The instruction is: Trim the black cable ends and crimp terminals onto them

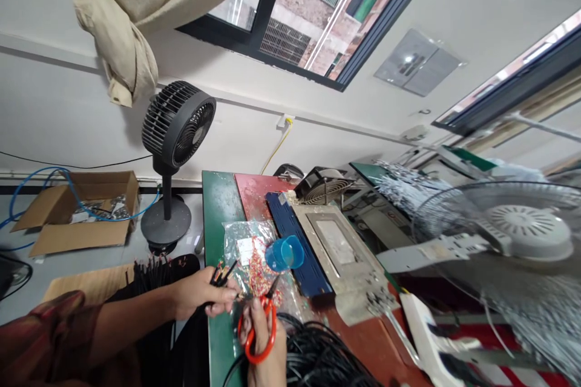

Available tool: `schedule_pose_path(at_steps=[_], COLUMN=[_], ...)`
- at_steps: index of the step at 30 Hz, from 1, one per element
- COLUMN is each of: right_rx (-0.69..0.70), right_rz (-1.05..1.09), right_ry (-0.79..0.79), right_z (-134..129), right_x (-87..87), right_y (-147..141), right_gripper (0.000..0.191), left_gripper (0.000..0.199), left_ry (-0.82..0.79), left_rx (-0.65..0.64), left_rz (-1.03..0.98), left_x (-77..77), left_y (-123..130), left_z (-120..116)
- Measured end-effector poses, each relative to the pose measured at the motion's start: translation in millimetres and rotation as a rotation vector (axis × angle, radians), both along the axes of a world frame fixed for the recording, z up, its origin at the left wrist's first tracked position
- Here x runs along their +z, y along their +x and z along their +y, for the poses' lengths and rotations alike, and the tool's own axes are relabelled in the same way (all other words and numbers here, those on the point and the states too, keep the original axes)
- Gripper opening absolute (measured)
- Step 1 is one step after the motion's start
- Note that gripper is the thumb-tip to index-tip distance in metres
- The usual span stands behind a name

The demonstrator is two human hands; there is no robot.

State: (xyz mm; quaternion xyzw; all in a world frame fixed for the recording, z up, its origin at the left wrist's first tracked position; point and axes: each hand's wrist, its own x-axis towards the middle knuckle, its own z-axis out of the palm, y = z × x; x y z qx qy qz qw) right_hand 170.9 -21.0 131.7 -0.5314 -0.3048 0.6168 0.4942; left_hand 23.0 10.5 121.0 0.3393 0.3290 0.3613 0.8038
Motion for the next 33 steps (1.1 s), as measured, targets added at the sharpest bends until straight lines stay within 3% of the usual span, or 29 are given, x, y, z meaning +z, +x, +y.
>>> schedule_pose_path(at_steps=[6, 10, 13, 16, 20, 23, 25, 28, 30, 33], right_rx=[-0.092, -0.161, -0.037, 0.072, 0.029, -0.073, -0.141, -0.318, -0.410, -0.351], right_rz=[-0.449, -0.787, -0.986, -1.181, -1.303, -1.284, -1.218, -1.135, -1.189, -1.229], right_ry=[0.207, 0.639, 0.946, 1.062, 1.061, 1.003, 0.902, 0.633, 0.524, 0.343], right_z=[-2.1, -7.8, -10.7, -12.2, -14.8, -13.6, -7.6, 10.0, 25.5, 49.9], right_x=[-6.8, -12.7, -19.5, -31.0, -48.4, -44.3, -25.6, 18.7, 45.9, 64.3], right_y=[-1.7, -4.0, -0.5, 5.0, 8.0, 14.2, 24.7, 46.4, 58.4, 65.1], right_gripper=[0.037, 0.018, 0.018, 0.025, 0.029, 0.035, 0.042, 0.056, 0.047, 0.043], left_gripper=[0.043, 0.046, 0.044, 0.041, 0.035, 0.038, 0.039, 0.035, 0.032, 0.027], left_ry=[-0.155, -0.313, -0.378, -0.446, -0.530, -0.481, -0.429, -0.329, -0.304, -0.305], left_rx=[0.098, 0.164, 0.169, 0.194, 0.197, 0.207, 0.210, 0.184, 0.127, 0.019], left_rz=[-0.086, -0.191, -0.225, -0.222, -0.230, -0.221, -0.199, -0.115, -0.137, -0.325], left_x=[6.1, 8.9, 9.1, 7.3, 5.9, 6.4, 6.0, 3.5, 2.2, 2.1], left_y=[2.9, 4.5, 6.8, 11.0, 15.1, 12.9, 9.5, 5.3, 4.5, 4.4], left_z=[-1.8, -1.6, -0.8, -0.2, 1.0, 2.2, 2.3, 1.9, 1.8, 2.5])
